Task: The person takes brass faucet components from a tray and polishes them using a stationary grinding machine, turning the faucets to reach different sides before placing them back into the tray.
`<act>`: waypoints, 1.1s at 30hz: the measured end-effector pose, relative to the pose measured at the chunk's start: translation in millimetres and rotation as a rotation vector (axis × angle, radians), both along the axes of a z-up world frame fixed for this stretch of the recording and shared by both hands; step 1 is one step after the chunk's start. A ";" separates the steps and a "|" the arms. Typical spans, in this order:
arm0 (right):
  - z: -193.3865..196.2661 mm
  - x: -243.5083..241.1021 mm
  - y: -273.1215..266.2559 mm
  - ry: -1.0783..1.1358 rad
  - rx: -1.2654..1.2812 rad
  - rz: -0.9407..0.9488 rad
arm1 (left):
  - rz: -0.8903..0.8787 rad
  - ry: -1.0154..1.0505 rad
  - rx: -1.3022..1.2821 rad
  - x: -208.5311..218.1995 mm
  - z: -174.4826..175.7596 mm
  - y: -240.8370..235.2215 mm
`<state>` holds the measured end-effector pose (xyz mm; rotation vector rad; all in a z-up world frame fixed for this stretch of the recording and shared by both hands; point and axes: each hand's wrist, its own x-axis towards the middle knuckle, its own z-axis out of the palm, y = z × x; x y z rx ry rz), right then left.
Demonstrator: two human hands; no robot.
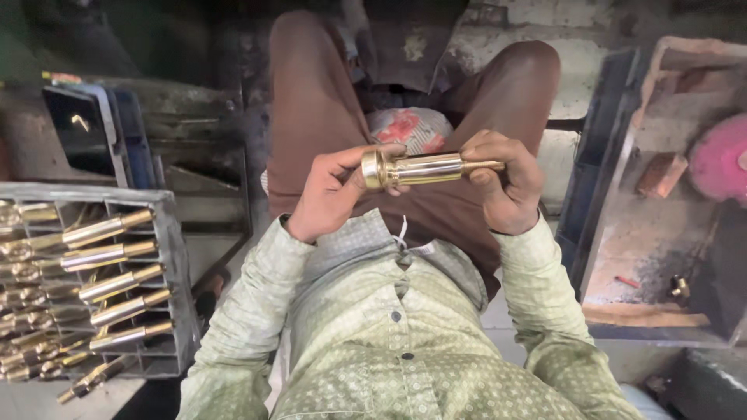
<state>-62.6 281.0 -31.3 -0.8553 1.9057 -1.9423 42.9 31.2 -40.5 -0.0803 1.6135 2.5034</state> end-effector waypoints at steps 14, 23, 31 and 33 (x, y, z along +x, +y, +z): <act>-3.7 -1.8 5.5 -0.009 0.106 -0.051 | 0.023 -0.018 0.003 9.9 -4.9 9.1; -9.3 -9.9 5.4 -0.231 -0.051 0.083 | 0.063 -0.038 0.154 22.9 3.6 25.1; -0.1 -33.9 3.0 -0.250 -0.160 0.382 | 0.046 -0.166 0.170 39.2 22.9 42.4; 2.3 -41.0 1.7 -0.231 -0.145 0.451 | 0.057 -0.164 0.132 40.8 26.3 46.5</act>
